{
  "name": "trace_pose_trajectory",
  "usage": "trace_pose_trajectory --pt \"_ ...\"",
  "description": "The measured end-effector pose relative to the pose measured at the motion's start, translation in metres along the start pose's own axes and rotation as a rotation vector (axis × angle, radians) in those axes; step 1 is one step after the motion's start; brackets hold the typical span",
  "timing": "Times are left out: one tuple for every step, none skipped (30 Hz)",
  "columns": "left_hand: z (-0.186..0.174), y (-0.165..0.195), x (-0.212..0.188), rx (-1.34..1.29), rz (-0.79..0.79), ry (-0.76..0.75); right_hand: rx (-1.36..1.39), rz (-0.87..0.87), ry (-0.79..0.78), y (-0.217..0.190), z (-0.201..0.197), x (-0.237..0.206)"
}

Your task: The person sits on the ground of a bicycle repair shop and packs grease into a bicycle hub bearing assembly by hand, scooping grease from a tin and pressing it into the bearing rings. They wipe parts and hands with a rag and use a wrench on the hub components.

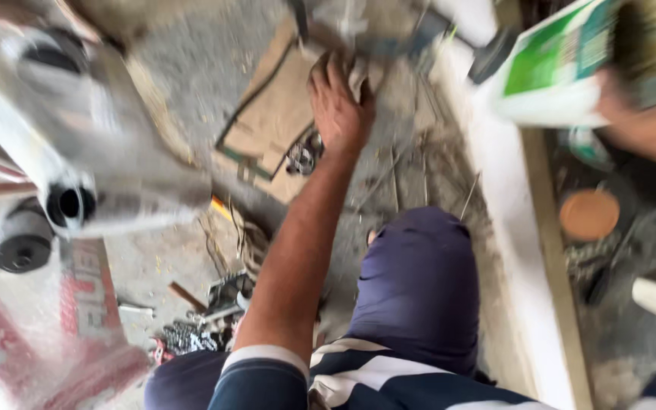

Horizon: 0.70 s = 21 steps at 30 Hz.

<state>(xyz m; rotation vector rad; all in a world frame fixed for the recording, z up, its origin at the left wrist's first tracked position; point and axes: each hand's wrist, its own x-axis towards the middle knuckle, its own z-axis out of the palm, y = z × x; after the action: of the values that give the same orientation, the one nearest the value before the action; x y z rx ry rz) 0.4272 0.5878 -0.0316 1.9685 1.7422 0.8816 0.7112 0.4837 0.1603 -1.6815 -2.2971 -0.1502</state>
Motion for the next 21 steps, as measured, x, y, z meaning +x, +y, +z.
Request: trace_pose_trajectory --pt "-0.011 0.000 -0.020 -0.096 0.042 0.010 -0.035 -0.023 -0.039 -0.023 0.009 -0.012" --pt "-0.023 -0.003 -0.039 -0.187 0.081 0.029 -0.059 -0.043 -0.064 -0.045 0.020 -0.023" --pt "-0.036 -0.008 -0.059 -0.249 0.106 0.002 -0.083 -0.071 -0.087 -0.066 0.038 -0.031" --pt "-0.049 -0.015 -0.080 -0.309 0.132 -0.023 -0.104 -0.096 -0.113 -0.089 0.063 -0.036" --pt "-0.060 -0.022 -0.100 -0.371 0.161 -0.045 -0.112 -0.111 -0.144 -0.110 0.087 -0.044" --pt "-0.070 -0.030 -0.121 -0.381 0.144 -0.058 -0.021 0.010 -0.290 -0.129 0.110 -0.052" --pt "-0.081 -0.040 -0.144 -0.389 0.129 -0.073 0.077 0.157 -0.437 -0.148 0.134 -0.061" --pt "-0.092 -0.049 -0.167 -0.399 0.119 -0.089 0.173 0.309 -0.579 -0.165 0.155 -0.069" --pt "-0.103 -0.057 -0.191 -0.379 0.077 -0.103 0.137 0.203 -0.501 -0.181 0.172 -0.079" --pt "-0.115 -0.067 -0.212 -0.357 0.044 -0.107 0.100 0.092 -0.411 -0.195 0.186 -0.088" --pt "-0.128 -0.077 -0.234 -0.342 0.021 -0.106 0.096 0.070 -0.367 -0.205 0.193 -0.098" --pt "-0.141 -0.086 -0.257 -0.323 -0.007 -0.103 0.097 0.043 -0.325 -0.214 0.197 -0.107" --pt "-0.154 -0.095 -0.279 -0.311 -0.028 -0.088 0.100 0.008 -0.284 -0.224 0.200 -0.117" --pt "-0.167 -0.103 -0.305 -0.294 -0.058 -0.070 0.099 0.000 -0.235 -0.231 0.201 -0.125" --pt "-0.183 -0.110 -0.334 -0.276 -0.092 -0.058 0.103 -0.004 -0.191 -0.238 0.202 -0.134" --pt "-0.196 -0.115 -0.358 -0.263 -0.129 -0.037 0.097 -0.008 -0.140 -0.239 0.202 -0.140" --pt "-0.211 -0.118 -0.380 -0.249 -0.169 -0.013 0.076 0.030 -0.170 -0.241 0.199 -0.144" --pt "-0.225 -0.119 -0.404 -0.237 -0.213 0.014 0.055 0.063 -0.200 -0.242 0.197 -0.147" --pt "-0.238 -0.119 -0.428 -0.235 -0.259 0.006 0.034 0.097 -0.229 -0.243 0.195 -0.150" --pt "-0.251 -0.119 -0.449 -0.231 -0.302 0.001 0.064 0.117 -0.262 -0.244 0.193 -0.151" --pt "-0.264 -0.120 -0.466 -0.227 -0.339 -0.007 0.094 0.143 -0.294 -0.244 0.191 -0.150"
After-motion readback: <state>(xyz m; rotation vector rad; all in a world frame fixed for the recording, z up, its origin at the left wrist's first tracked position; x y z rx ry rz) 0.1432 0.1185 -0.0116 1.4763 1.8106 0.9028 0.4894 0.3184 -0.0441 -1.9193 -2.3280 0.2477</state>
